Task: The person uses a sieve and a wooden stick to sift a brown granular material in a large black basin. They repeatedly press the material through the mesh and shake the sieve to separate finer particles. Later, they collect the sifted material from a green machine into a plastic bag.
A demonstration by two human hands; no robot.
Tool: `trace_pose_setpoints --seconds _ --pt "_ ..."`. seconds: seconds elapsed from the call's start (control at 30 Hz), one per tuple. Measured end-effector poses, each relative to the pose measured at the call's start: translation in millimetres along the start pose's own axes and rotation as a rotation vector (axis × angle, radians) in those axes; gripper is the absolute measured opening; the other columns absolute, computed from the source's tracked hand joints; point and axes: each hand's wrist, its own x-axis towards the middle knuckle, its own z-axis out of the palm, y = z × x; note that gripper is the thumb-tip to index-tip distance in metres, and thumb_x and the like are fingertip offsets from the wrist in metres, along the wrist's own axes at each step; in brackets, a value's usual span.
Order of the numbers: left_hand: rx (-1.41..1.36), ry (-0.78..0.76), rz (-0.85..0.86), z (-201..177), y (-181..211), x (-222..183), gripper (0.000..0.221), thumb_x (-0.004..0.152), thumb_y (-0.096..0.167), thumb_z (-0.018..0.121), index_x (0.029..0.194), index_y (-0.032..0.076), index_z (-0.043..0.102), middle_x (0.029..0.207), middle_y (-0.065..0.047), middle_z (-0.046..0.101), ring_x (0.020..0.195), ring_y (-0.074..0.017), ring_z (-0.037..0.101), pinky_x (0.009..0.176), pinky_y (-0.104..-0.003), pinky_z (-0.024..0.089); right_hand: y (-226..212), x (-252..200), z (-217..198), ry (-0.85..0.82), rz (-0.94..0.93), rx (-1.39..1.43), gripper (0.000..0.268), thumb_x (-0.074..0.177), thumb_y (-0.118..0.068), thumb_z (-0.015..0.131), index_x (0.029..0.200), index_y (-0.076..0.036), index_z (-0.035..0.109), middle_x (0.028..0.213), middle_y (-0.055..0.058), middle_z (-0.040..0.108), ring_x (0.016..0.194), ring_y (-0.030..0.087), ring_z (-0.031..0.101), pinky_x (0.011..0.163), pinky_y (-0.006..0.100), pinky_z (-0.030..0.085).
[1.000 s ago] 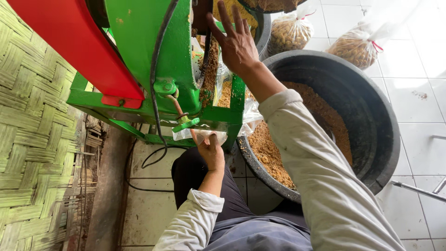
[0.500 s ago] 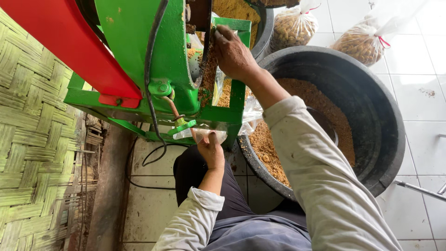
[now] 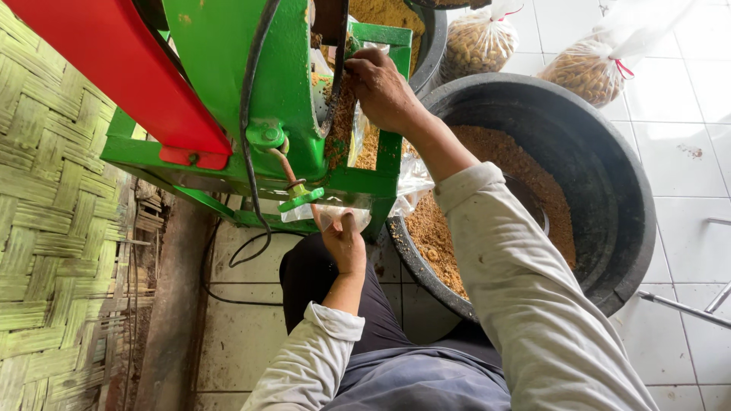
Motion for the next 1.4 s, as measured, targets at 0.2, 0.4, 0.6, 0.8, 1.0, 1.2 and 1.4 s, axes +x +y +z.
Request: trace_pose_setpoints --seconds 0.2,0.4,0.6,0.8,1.0,1.2,1.4 --pt "-0.008 0.026 -0.035 2 11 -5 0.086 0.089 0.01 0.06 0.16 -0.002 0.012 0.119 -0.012 0.062 0.1 -0.0149 0.06 0.093 -0.026 0.045 -17 -8 -22 -0.154 -0.044 0.08 0.036 0.103 -0.018 0.061 0.137 -0.006 0.058 0.14 0.017 0.057 0.136 0.035 0.05 0.116 0.045 0.04" --pt "0.097 0.011 -0.026 3 11 -5 0.082 0.094 0.01 0.061 0.163 -0.007 0.02 0.112 -0.013 0.065 0.089 -0.0166 0.057 0.09 -0.027 0.044 -31 -25 -39 -0.167 -0.157 0.119 0.069 0.091 -0.04 0.08 0.142 -0.007 0.048 0.131 0.018 0.058 0.129 0.036 0.052 0.111 0.046 0.043" --pt "0.123 0.006 0.071 0 1 -4 0.06 0.093 0.01 0.062 0.141 -0.018 0.04 0.145 -0.003 0.048 0.102 -0.014 0.058 0.097 -0.026 0.044 -34 -24 -34 -0.174 -0.131 0.141 0.063 0.101 -0.04 0.076 0.146 -0.005 0.05 0.129 0.018 0.057 0.128 0.035 0.053 0.111 0.047 0.043" --pt "0.018 0.003 -0.054 -5 -12 -4 0.082 0.096 0.01 0.063 0.164 -0.002 0.02 0.127 -0.024 0.059 0.103 -0.0208 0.06 0.098 -0.029 0.045 -41 -22 -23 -0.106 -0.012 0.11 0.064 0.08 -0.032 0.084 0.131 -0.006 0.056 0.119 0.016 0.061 0.116 0.034 0.056 0.102 0.045 0.047" --pt "0.07 -0.01 0.067 -1 -12 -2 0.056 0.096 0.009 0.061 0.142 -0.018 0.043 0.15 -0.01 0.048 0.112 -0.0174 0.058 0.103 -0.029 0.045 -43 -21 -22 -0.012 -0.029 0.157 0.054 0.079 -0.025 0.084 0.123 -0.007 0.06 0.112 0.013 0.065 0.108 0.034 0.06 0.097 0.044 0.051" --pt "0.044 -0.009 0.031 6 1 -4 0.065 0.092 0.01 0.059 0.148 -0.014 0.038 0.136 -0.015 0.056 0.105 -0.0177 0.059 0.101 -0.03 0.045 -38 -23 -22 0.01 -0.107 0.136 0.038 0.087 -0.021 0.079 0.117 -0.007 0.062 0.108 0.012 0.069 0.104 0.034 0.063 0.092 0.045 0.053" --pt "0.05 -0.019 0.056 9 5 -4 0.065 0.094 0.009 0.059 0.15 -0.013 0.036 0.13 -0.014 0.06 0.105 -0.0175 0.058 0.103 -0.029 0.044 -35 -24 -21 0.014 -0.129 0.097 0.02 0.1 -0.01 0.067 0.119 -0.006 0.063 0.108 0.013 0.069 0.104 0.036 0.064 0.091 0.045 0.053"
